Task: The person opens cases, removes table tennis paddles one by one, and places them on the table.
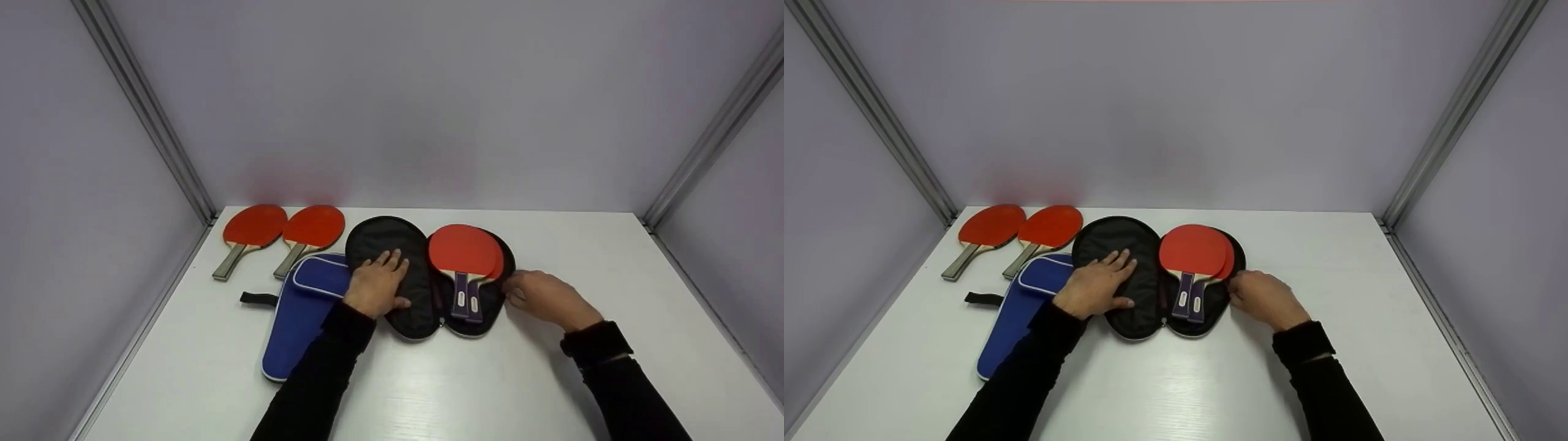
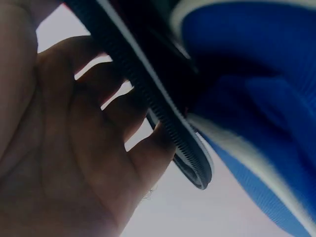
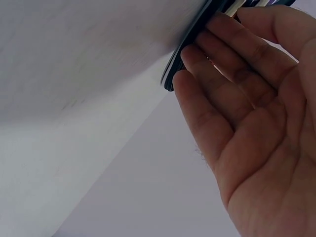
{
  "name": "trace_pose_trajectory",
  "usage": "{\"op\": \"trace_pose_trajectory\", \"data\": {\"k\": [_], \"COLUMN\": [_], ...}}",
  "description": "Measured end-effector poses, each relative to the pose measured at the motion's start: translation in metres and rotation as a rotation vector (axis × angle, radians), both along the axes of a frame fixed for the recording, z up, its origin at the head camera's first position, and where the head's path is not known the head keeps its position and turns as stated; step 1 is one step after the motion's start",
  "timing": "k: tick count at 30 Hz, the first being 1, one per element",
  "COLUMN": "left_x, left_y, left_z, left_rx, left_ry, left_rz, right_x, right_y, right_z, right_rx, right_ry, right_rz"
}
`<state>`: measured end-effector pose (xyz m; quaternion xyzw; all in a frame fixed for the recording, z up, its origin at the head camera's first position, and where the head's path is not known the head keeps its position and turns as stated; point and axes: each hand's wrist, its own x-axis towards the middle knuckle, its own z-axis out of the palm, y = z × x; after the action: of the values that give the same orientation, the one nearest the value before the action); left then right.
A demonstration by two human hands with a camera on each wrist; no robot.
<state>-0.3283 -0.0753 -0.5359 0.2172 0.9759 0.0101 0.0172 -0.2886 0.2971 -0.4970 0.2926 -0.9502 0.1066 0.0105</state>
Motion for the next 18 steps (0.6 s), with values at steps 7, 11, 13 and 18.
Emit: {"op": "trace_pose_trajectory", "data": {"k": [7, 11, 13, 18], "left_x": [-0.001, -0.001, -0.001, 0.000], "left_y": [0.004, 0.006, 0.006, 0.006], "left_z": [-0.005, -0.006, -0.006, -0.008], "left_rx": [-0.048, -0.062, -0.067, -0.071], "left_ry": [0.011, 0.036, 0.045, 0.055], "left_rz": [0.015, 0.010, 0.009, 0.016], "right_x": [0.001, 0.007, 0.011, 0.022], "right_y": [-0.004, -0.013, -0.020, -0.037], "right_z": [0.005, 0.012, 0.015, 0.018], "right_rx": [-0.023, -0.072, -0.093, -0.098], "right_ry": [0.065, 0.191, 0.247, 0.318], "right_rz": [-0.020, -0.036, -0.018, 0.053]}}
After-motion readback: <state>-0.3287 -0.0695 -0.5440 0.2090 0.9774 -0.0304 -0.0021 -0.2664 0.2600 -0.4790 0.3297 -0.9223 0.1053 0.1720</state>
